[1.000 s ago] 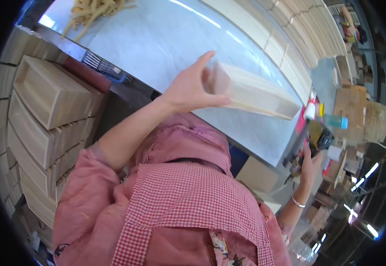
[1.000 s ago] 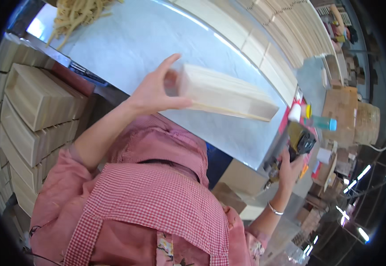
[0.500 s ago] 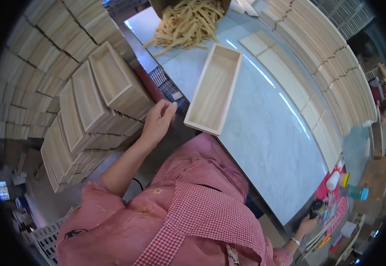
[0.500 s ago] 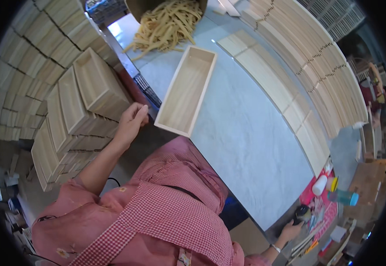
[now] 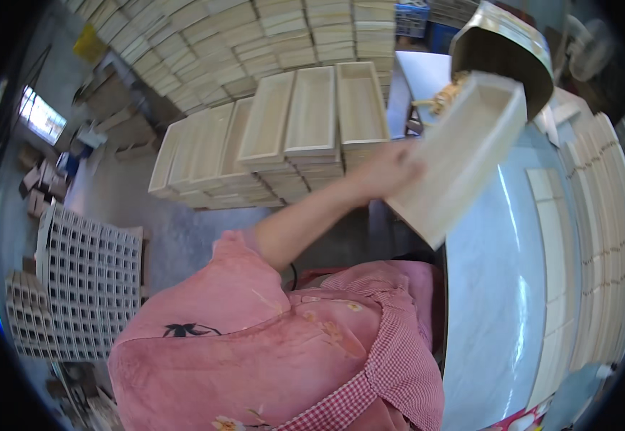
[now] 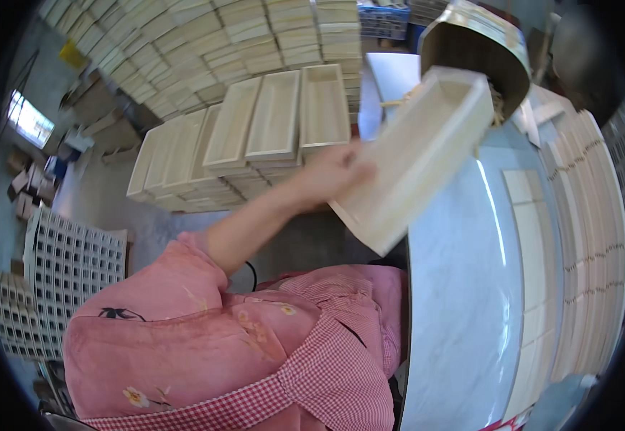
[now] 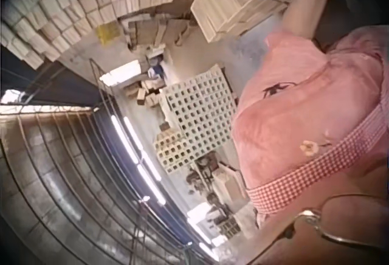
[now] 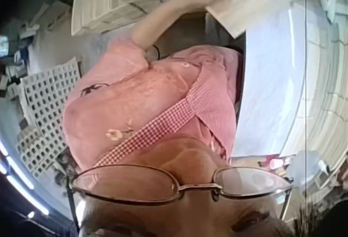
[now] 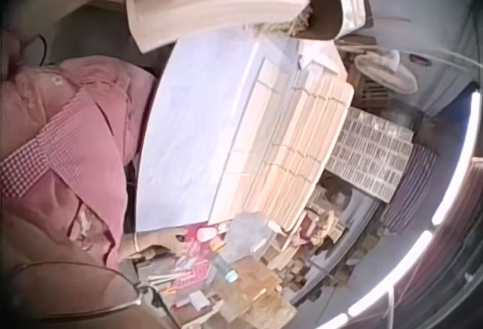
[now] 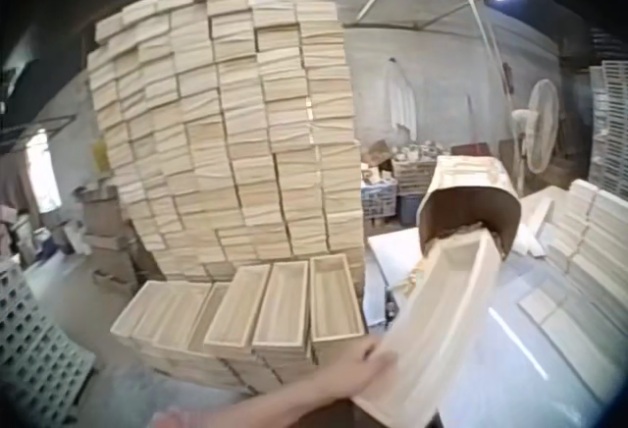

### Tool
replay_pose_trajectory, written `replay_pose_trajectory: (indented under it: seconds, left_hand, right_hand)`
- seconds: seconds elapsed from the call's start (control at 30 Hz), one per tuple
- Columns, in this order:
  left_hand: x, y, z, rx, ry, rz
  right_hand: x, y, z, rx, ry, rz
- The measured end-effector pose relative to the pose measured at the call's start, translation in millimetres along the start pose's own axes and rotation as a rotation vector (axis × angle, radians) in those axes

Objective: Assembling wooden boxes by gluing panels together and securing them with a pneumatic nail gun.

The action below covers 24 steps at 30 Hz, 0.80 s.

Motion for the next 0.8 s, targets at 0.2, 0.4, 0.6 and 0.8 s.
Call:
replay_pose_trajectory:
  seconds: [0.2,0.4,0.6,0.8]
  left_hand:
    - [-9,108,209,-0.981,-0.197,-0.072]
    - [111,205,317,-1.18,-0.362,0.248]
    - [206,196,321,-0.932,-0.323,0.493]
    - [175,184,304,-0.854,-0.442,0.521]
  right_hand:
    - [96,-32,-9,0.099,-0.129,0.087]
    - [105,-38,-87,0.181,-0.503,0.056]
    - [127,-38,-80,0.197,-0.551,0.028]
    - [126,-19,-87,0.262,-0.475,0.043]
Point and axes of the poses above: each hand's wrist, its own y-axis away from the middle knuckle, its own z-axis out of the back of the hand, x = y × z, the point moved 2 cm from there along -y, towards the middle knuckle, and after that the axes turned 4 degrees about x, right-handed, at the moved point
